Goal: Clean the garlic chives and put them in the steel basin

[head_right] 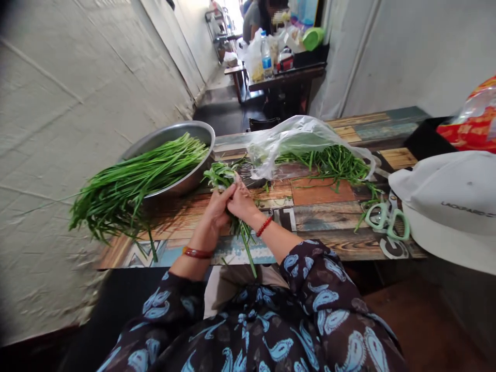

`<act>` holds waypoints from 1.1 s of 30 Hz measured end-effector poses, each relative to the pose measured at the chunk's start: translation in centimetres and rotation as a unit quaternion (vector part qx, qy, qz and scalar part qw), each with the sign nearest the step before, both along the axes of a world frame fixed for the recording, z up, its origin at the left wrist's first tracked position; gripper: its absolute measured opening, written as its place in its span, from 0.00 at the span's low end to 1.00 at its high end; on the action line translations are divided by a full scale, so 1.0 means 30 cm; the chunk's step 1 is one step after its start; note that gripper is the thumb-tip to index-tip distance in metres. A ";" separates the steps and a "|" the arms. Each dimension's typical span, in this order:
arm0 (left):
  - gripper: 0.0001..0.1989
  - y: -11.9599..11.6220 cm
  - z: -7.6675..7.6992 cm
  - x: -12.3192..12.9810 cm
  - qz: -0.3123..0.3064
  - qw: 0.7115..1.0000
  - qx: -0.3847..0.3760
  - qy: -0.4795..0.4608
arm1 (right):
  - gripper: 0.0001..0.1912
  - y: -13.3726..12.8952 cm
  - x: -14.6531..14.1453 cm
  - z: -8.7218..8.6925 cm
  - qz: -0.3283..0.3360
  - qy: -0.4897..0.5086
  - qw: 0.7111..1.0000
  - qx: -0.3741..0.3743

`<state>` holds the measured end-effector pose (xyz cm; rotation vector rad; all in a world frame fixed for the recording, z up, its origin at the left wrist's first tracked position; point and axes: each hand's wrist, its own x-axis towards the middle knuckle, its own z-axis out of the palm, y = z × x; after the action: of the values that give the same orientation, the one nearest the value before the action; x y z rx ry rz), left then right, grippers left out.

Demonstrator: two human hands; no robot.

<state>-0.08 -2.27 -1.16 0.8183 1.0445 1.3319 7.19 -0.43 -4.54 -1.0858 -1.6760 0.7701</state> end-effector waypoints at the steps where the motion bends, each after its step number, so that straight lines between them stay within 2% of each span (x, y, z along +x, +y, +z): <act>1: 0.25 0.007 -0.001 -0.014 0.008 1.000 -0.012 -0.018 | 0.38 -0.008 -0.006 -0.005 0.014 -0.023 1.000 0.003; 5: 0.24 0.039 -0.020 -0.073 0.089 0.995 -0.003 -0.051 | 0.40 -0.045 -0.025 0.003 0.064 -0.092 0.993 0.039; 8: 0.23 0.057 -0.033 -0.091 0.175 0.984 0.026 -0.007 | 0.37 -0.051 -0.001 0.028 0.085 -0.126 0.988 0.037; 10: 0.23 0.057 -0.033 -0.094 0.205 0.978 0.039 0.028 | 0.33 -0.033 0.038 0.047 0.104 -0.122 0.987 0.033; 12: 0.22 0.044 -0.026 -0.096 0.205 0.977 0.033 0.042 | 0.22 0.001 0.087 0.065 0.103 -0.079 0.991 0.030; 13: 0.22 0.033 -0.020 -0.096 0.196 0.979 0.023 0.040 | 0.16 0.022 0.112 0.072 0.079 -0.041 0.996 0.019; 15: 0.20 0.006 -0.006 -0.092 0.180 0.983 0.005 0.023 | 0.19 0.060 0.155 0.084 -0.001 0.060 0.998 -0.020; 17: 0.19 -0.017 0.012 -0.081 0.173 0.985 0.003 0.002 | 0.29 0.079 0.176 0.093 -0.001 0.169 0.983 -0.065; 18: 0.18 -0.023 0.024 -0.073 0.174 0.985 0.013 -0.006 | 0.35 0.076 0.177 0.097 0.032 0.209 0.973 -0.092; 20: 0.16 -0.019 0.054 -0.059 0.181 0.982 0.051 -0.013 | 0.45 0.046 0.159 0.106 0.142 0.249 0.946 -0.149; 22: 0.15 0.003 0.095 -0.056 0.214 0.971 0.108 -0.002 | 0.47 -0.008 0.127 0.118 0.251 0.246 0.916 -0.193; 24: 0.15 0.033 0.142 -0.073 0.264 0.951 0.160 0.029 | 0.38 -0.064 0.098 0.131 0.328 0.220 0.887 -0.237; 26: 0.19 0.055 0.181 -0.110 0.305 0.930 0.196 0.063 | 0.26 -0.097 0.086 0.140 0.358 0.187 0.869 -0.285; 27: 0.21 0.060 0.194 -0.133 0.311 0.924 0.206 0.080 | 0.23 -0.100 0.086 0.143 0.355 0.171 0.869 -0.300; 29: 0.23 0.056 0.204 -0.178 0.293 0.925 0.215 0.116 | 0.22 -0.080 0.093 0.143 0.312 0.127 0.900 -0.277; 31: 0.24 0.039 0.190 -0.214 0.242 0.929 0.222 0.173 | 0.19 -0.039 0.100 0.134 0.236 0.068 0.951 -0.187; 33: 0.26 0.020 0.158 -0.235 0.163 0.923 0.236 0.255 | 0.15 -0.001 0.102 0.117 0.161 0.033 0.981 -0.104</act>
<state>-7.12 -1.67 3.57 1.4571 1.3226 1.7416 10.24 -0.46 -1.03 -0.9266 -1.7659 1.1992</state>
